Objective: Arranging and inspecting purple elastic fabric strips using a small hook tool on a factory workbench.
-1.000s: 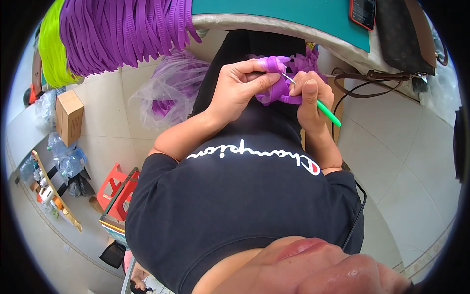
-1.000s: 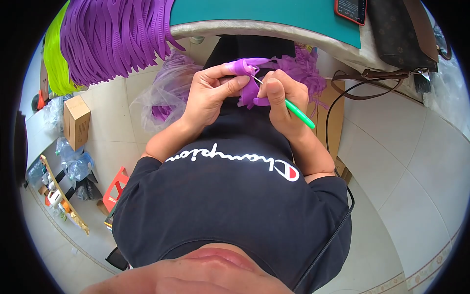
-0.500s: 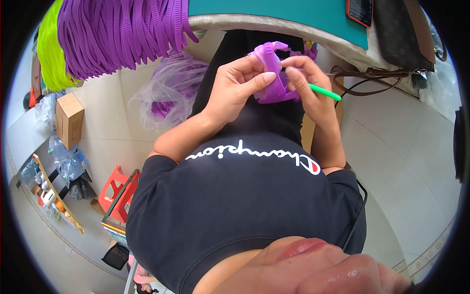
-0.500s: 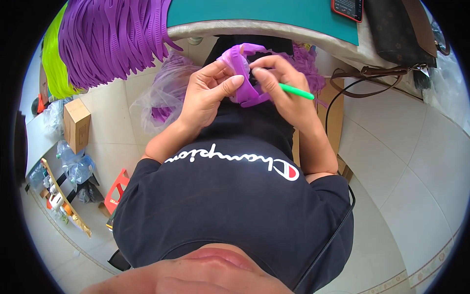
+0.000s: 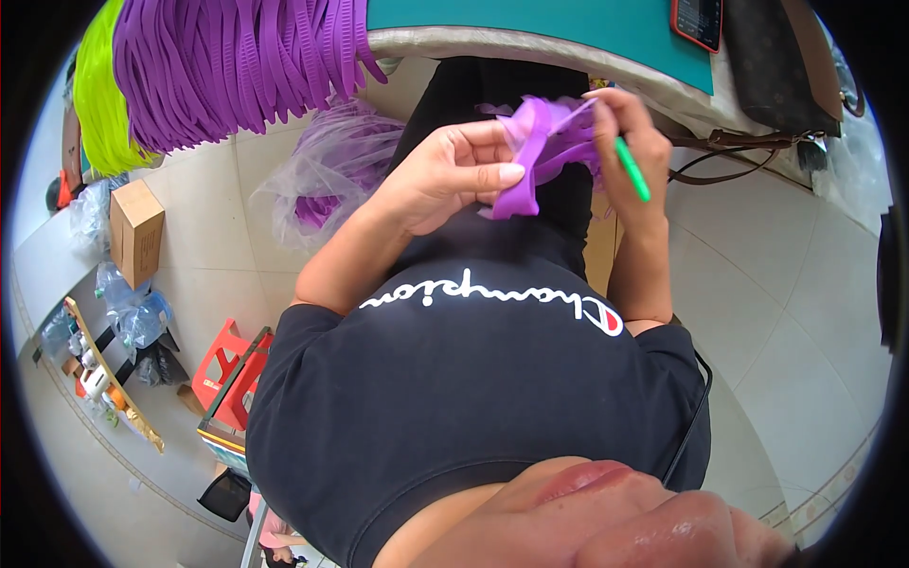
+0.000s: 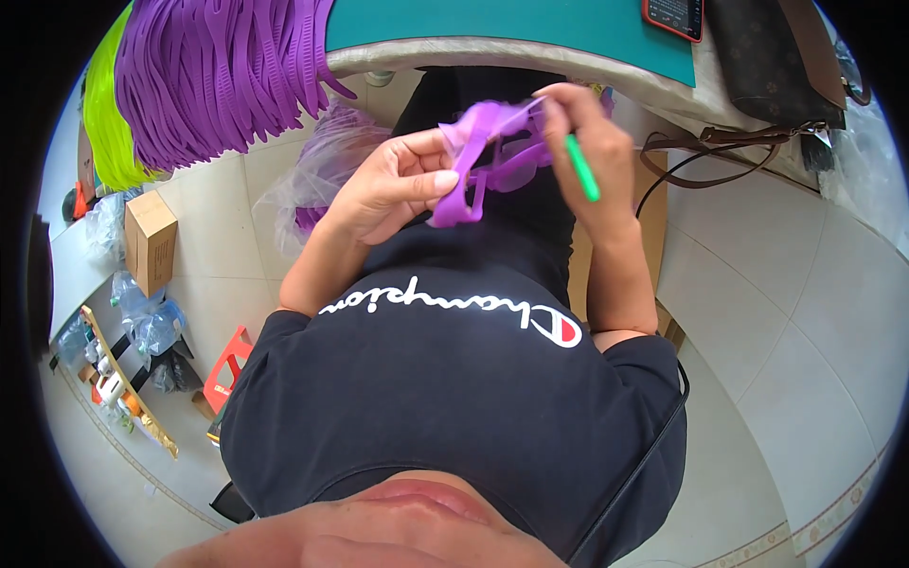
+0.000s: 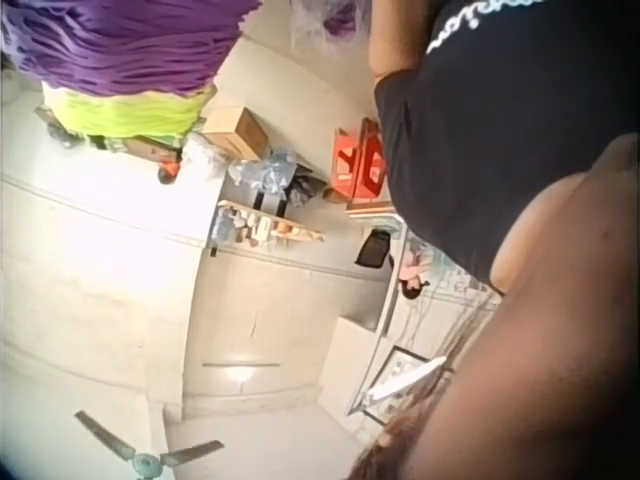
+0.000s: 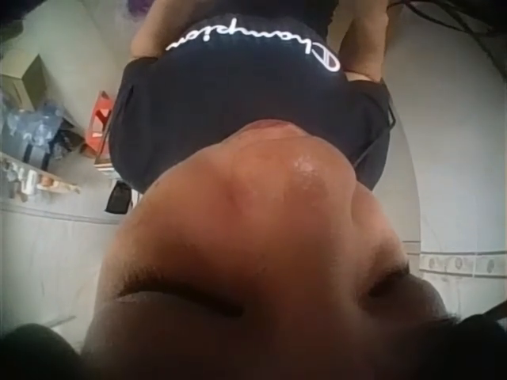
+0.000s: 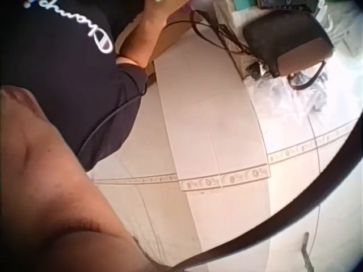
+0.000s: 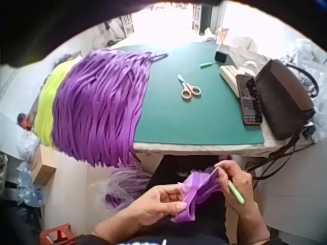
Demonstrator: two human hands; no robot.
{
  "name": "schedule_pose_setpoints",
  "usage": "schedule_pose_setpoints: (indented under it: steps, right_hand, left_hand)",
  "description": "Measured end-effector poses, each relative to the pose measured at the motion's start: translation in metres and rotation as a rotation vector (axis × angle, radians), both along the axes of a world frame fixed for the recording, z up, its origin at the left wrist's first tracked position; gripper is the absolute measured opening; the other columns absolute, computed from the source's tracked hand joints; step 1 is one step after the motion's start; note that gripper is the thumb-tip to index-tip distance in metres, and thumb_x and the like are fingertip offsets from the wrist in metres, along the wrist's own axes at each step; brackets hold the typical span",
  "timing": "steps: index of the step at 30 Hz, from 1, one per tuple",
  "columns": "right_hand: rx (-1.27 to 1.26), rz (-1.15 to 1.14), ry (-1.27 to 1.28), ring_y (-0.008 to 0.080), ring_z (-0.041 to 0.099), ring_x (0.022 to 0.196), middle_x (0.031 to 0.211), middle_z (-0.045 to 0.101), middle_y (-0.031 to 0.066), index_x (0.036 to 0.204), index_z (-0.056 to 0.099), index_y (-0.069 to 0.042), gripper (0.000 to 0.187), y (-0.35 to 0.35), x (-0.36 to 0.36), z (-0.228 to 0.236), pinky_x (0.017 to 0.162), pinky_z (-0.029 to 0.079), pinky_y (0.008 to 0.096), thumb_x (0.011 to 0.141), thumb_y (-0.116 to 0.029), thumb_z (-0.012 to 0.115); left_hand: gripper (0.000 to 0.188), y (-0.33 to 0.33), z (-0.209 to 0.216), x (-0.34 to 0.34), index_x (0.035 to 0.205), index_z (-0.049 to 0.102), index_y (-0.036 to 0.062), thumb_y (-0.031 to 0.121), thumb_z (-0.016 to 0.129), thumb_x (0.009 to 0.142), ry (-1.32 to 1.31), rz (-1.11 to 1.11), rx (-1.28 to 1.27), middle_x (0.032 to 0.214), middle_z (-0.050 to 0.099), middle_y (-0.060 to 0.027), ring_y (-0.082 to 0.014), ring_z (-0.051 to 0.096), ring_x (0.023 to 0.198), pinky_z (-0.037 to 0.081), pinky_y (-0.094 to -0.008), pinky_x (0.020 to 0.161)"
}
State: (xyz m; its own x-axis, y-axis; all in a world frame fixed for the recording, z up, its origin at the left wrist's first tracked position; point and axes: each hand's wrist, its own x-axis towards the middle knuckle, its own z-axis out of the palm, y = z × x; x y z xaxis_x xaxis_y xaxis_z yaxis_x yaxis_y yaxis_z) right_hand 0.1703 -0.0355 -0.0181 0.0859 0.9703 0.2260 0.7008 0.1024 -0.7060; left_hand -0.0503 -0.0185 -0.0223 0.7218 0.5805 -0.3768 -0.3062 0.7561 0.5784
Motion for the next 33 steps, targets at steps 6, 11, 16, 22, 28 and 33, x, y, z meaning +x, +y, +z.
schedule_pose_setpoints:
  steps: [6,11,16,22,28,33]
  right_hand:
    - [-0.006,-0.429,-0.065,0.0073,0.056,0.069,0.075,0.063,0.004,0.102,0.063,-0.002,0.022,-0.002,0.072,0.003,0.063,0.046,0.0249,0.096,-0.021,0.054]
    - [-0.125,-0.606,-0.136,0.0082,0.056,0.072,0.079,0.064,0.0048,0.101,0.063,0.0,0.024,-0.019,0.144,-0.01,0.067,0.046,0.0254,0.095,-0.021,0.054]
    - [-0.007,-0.679,-0.24,0.0085,0.051,0.07,0.077,0.059,0.0018,0.1,0.064,0.0,0.026,-0.03,0.169,-0.017,0.064,0.043,0.0247,0.094,-0.023,0.055]
    - [-0.217,-0.189,0.288,0.0035,0.041,0.065,0.072,0.049,-0.0048,0.103,0.063,-0.001,0.021,-0.02,0.101,0.014,0.056,0.032,0.0183,0.094,-0.019,0.056]
    - [-0.421,0.191,0.795,0.0004,0.034,0.058,0.067,0.043,-0.0076,0.101,0.058,-0.001,0.016,-0.017,0.028,0.021,0.051,0.024,0.018,0.092,-0.014,0.056]
    - [-0.716,0.374,0.956,0.0007,0.034,0.051,0.065,0.047,-0.0055,0.101,0.059,0.001,0.027,-0.004,-0.008,0.022,0.045,0.024,0.0177,0.093,-0.024,0.056]
  left_hand:
    - [0.05,0.013,-0.007,-0.047,0.114,0.055,-0.0132,0.011,0.074,0.075,-0.462,-0.267,-0.065,0.081,0.064,-0.0136,-0.0207,0.065,0.062,0.056,-0.0379,0.069]
    - [0.037,0.014,-0.018,-0.075,0.104,0.062,-0.0079,0.012,0.074,0.075,-0.737,-0.025,0.017,0.065,0.058,-0.0075,-0.0154,0.058,0.056,0.05,-0.0338,0.071]
    - [0.024,0.015,-0.038,-0.074,0.096,0.067,-0.0012,0.008,0.072,0.075,-1.049,0.048,0.0,0.068,0.058,-0.0064,-0.0172,0.059,0.062,0.047,-0.0325,0.072]
    - [0.057,0.013,-0.027,-0.067,0.118,0.055,-0.0056,0.005,0.073,0.065,-0.484,-0.118,0.264,0.074,0.061,-0.0143,-0.0217,0.06,0.066,0.049,-0.0348,0.065]
    - [0.114,0.0,-0.006,-0.036,0.149,-0.002,-0.0004,-0.002,0.072,0.062,-0.456,-0.166,0.161,0.095,0.056,-0.0128,-0.0182,0.059,0.066,0.05,-0.0312,0.067]
    - [0.1,0.005,0.005,-0.032,0.148,0.016,0.0002,-0.007,0.071,0.065,-0.08,-0.241,0.444,0.108,0.063,-0.012,-0.0154,0.063,0.084,0.05,-0.0313,0.08]
